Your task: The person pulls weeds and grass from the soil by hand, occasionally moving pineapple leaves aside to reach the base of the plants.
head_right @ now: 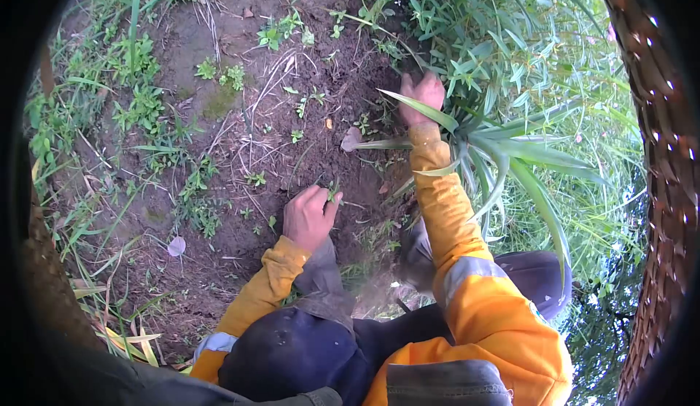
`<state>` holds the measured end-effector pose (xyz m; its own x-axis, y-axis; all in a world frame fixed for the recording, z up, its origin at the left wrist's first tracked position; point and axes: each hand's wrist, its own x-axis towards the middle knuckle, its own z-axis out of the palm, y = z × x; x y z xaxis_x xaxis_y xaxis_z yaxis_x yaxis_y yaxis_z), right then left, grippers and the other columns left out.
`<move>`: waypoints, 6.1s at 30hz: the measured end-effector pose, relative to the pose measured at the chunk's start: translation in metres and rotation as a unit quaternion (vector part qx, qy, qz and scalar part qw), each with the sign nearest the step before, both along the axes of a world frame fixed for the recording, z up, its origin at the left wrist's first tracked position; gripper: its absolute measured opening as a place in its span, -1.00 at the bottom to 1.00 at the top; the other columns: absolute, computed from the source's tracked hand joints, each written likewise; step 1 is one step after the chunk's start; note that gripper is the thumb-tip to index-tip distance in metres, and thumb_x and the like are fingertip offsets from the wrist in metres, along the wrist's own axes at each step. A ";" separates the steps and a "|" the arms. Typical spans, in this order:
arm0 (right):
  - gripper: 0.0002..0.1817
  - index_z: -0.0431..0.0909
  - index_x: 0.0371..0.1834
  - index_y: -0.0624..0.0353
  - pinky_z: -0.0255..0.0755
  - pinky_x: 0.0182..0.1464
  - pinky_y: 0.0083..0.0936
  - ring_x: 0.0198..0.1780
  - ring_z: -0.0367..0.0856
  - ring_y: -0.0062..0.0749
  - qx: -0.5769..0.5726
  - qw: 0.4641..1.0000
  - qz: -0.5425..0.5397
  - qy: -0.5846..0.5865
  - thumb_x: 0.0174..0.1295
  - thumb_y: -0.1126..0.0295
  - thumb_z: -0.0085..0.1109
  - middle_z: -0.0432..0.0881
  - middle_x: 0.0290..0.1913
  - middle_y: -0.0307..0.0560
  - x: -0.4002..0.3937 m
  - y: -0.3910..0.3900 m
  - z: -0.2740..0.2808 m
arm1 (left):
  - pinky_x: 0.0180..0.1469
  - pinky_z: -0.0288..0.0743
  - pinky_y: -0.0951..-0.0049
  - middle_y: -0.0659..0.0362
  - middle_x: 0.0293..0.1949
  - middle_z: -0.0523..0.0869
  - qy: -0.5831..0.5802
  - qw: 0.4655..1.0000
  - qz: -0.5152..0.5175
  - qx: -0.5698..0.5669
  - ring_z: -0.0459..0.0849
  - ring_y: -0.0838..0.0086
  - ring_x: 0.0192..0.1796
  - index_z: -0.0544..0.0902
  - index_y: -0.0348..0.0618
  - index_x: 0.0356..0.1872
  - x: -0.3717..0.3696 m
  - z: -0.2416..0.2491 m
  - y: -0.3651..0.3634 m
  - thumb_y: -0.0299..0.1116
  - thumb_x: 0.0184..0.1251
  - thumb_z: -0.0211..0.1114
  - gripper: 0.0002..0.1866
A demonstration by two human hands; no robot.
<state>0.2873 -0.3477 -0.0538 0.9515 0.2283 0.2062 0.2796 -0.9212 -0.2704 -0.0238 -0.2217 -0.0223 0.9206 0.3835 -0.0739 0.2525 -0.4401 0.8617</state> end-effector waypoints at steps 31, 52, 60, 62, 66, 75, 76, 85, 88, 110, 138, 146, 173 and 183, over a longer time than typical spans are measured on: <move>-0.34 0.58 0.29 0.34 0.62 0.16 -0.18 0.03 0.74 -0.11 0.520 0.802 -0.214 0.201 0.21 0.17 0.53 0.72 0.19 0.04 0.197 -0.029 -0.054 | -0.37 0.50 0.03 -0.03 -0.46 0.58 0.011 0.999 0.037 -0.025 0.64 -0.07 -0.41 0.62 -0.28 -0.44 0.001 0.002 0.004 -0.34 0.41 0.45 -0.72; -0.49 0.70 0.25 0.01 0.55 0.27 0.03 0.21 0.70 0.32 -0.043 0.994 -0.002 0.102 0.51 -0.10 0.08 0.73 0.17 0.33 0.271 -0.087 -0.131 | -0.35 0.51 0.04 -0.04 -0.44 0.60 0.000 1.000 0.018 -0.018 0.65 -0.07 -0.39 0.65 -0.29 -0.40 -0.004 0.000 0.004 -0.35 0.39 0.46 -0.75; -0.45 0.71 0.24 0.14 0.55 0.20 -0.16 0.13 0.74 0.24 0.196 0.964 -0.131 0.127 0.35 0.00 0.20 0.78 0.08 0.32 0.239 -0.054 -0.116 | -0.35 0.50 0.01 -0.04 -0.43 0.61 -0.029 0.999 0.008 0.023 0.65 -0.08 -0.38 0.62 -0.29 -0.42 -0.008 0.000 0.001 -0.32 0.42 0.44 -0.72; -0.41 0.70 0.27 0.24 0.55 0.22 -0.19 0.15 0.75 0.20 0.164 0.968 -0.132 0.138 0.32 0.04 0.26 0.78 0.11 0.34 0.204 -0.037 -0.086 | -0.35 0.50 0.00 -0.04 -0.43 0.61 -0.011 0.999 -0.002 0.036 0.66 -0.08 -0.38 0.60 -0.28 -0.44 -0.009 0.000 -0.002 -0.30 0.44 0.42 -0.69; -0.53 0.74 0.10 0.31 0.57 0.23 -0.11 0.15 0.73 0.22 0.144 0.987 -0.077 -0.013 0.40 0.17 0.05 0.76 0.11 0.35 0.168 -0.050 -0.077 | -0.34 0.50 -0.02 -0.03 -0.44 0.60 -0.029 0.998 0.000 0.058 0.66 -0.09 -0.38 0.55 -0.27 -0.48 -0.007 -0.001 -0.006 -0.27 0.45 0.41 -0.65; -0.52 0.71 0.07 0.32 0.52 -0.15 -0.20 -0.25 0.69 -0.14 0.458 0.873 -0.168 -0.005 0.22 0.17 0.42 0.79 -0.07 0.12 0.092 -0.029 0.020 | -0.32 0.52 -0.05 -0.03 -0.43 0.60 -0.022 0.997 0.029 0.066 0.67 -0.11 -0.36 0.59 -0.25 -0.44 -0.012 -0.002 -0.009 -0.24 0.44 0.41 -0.67; -0.53 0.70 0.04 0.30 0.48 -0.27 -0.21 -0.35 0.64 -0.19 0.438 0.868 -0.229 0.045 0.23 0.13 0.41 0.77 -0.11 0.09 0.098 -0.027 0.042 | -0.32 0.52 -0.05 -0.03 -0.43 0.60 -0.022 0.997 0.031 0.067 0.67 -0.11 -0.36 0.59 -0.25 -0.44 -0.009 -0.002 -0.009 -0.24 0.44 0.41 -0.67; -0.11 0.50 0.50 0.33 0.40 0.41 -0.13 0.33 0.63 0.11 0.131 0.988 -0.069 0.035 0.54 -0.33 -0.07 0.65 0.35 0.33 0.107 -0.005 0.091 | -0.29 0.53 -0.05 -0.04 -0.42 0.63 -0.011 0.998 0.037 0.059 0.68 -0.11 -0.34 0.63 -0.26 -0.42 -0.011 -0.001 -0.009 -0.24 0.43 0.42 -0.69; -0.19 0.51 0.45 0.35 0.43 0.37 -0.25 0.25 0.65 -0.18 0.407 0.875 -0.239 0.112 0.52 -0.23 0.13 0.70 0.27 0.16 0.103 0.012 0.079 | -0.30 0.54 -0.04 -0.04 -0.41 0.63 -0.012 0.997 0.045 0.059 0.68 -0.11 -0.34 0.64 -0.26 -0.41 -0.010 -0.003 -0.008 -0.24 0.43 0.42 -0.70; -0.73 0.71 -0.07 -0.01 0.46 0.26 0.00 0.09 0.75 -0.15 0.030 0.767 0.640 -0.038 0.24 0.16 0.24 0.79 -0.16 -0.05 -0.146 0.080 0.052 | 0.57 0.16 -0.09 0.00 0.49 0.50 -0.213 0.918 0.005 0.334 0.37 -0.01 0.58 0.63 -0.05 0.31 0.004 0.095 0.027 -0.06 0.34 0.47 -0.43; -0.69 0.77 -0.39 0.21 0.74 -0.20 -0.05 -0.31 0.85 0.10 -0.094 0.862 0.455 0.203 0.30 0.26 0.11 0.81 -0.38 0.17 -0.072 0.063 0.118 | 0.15 0.61 0.04 -0.13 0.03 0.77 0.436 0.885 -0.123 0.111 0.73 -0.08 0.07 0.62 -0.26 0.31 -0.157 0.155 -0.021 -0.26 0.40 0.37 -0.49; -0.63 0.66 -0.14 0.47 0.65 0.15 0.05 0.10 0.75 0.29 -0.168 0.931 0.315 -0.079 0.39 0.26 0.10 0.69 -0.05 0.57 0.040 0.059 0.017 | 0.14 0.54 0.12 0.04 -0.07 0.76 0.080 0.975 -0.112 0.174 0.70 0.11 0.04 0.69 -0.21 0.13 -0.069 0.131 0.025 -0.34 0.45 0.36 -0.69; -0.09 0.66 0.10 0.33 0.58 0.11 -0.03 0.16 0.71 0.23 0.180 0.977 -0.085 0.077 0.52 -0.44 -0.22 0.74 0.06 0.33 0.269 0.037 -0.083 | 0.05 0.64 0.17 0.03 -0.13 0.83 -0.026 0.990 -0.099 -0.102 0.77 0.10 -0.08 0.79 -0.23 -0.07 -0.060 0.049 0.058 -0.44 0.42 0.38 -0.84; -0.37 0.74 0.11 0.32 0.55 0.11 -0.22 0.05 0.75 -0.01 0.204 0.966 0.061 0.144 0.37 -0.11 0.27 0.80 0.01 0.25 0.257 0.026 -0.023 | 0.01 0.64 0.17 0.03 -0.16 0.82 -0.050 0.984 -0.128 -0.110 0.76 0.09 -0.10 0.79 -0.26 -0.08 -0.041 0.029 0.058 -0.47 0.39 0.38 -0.84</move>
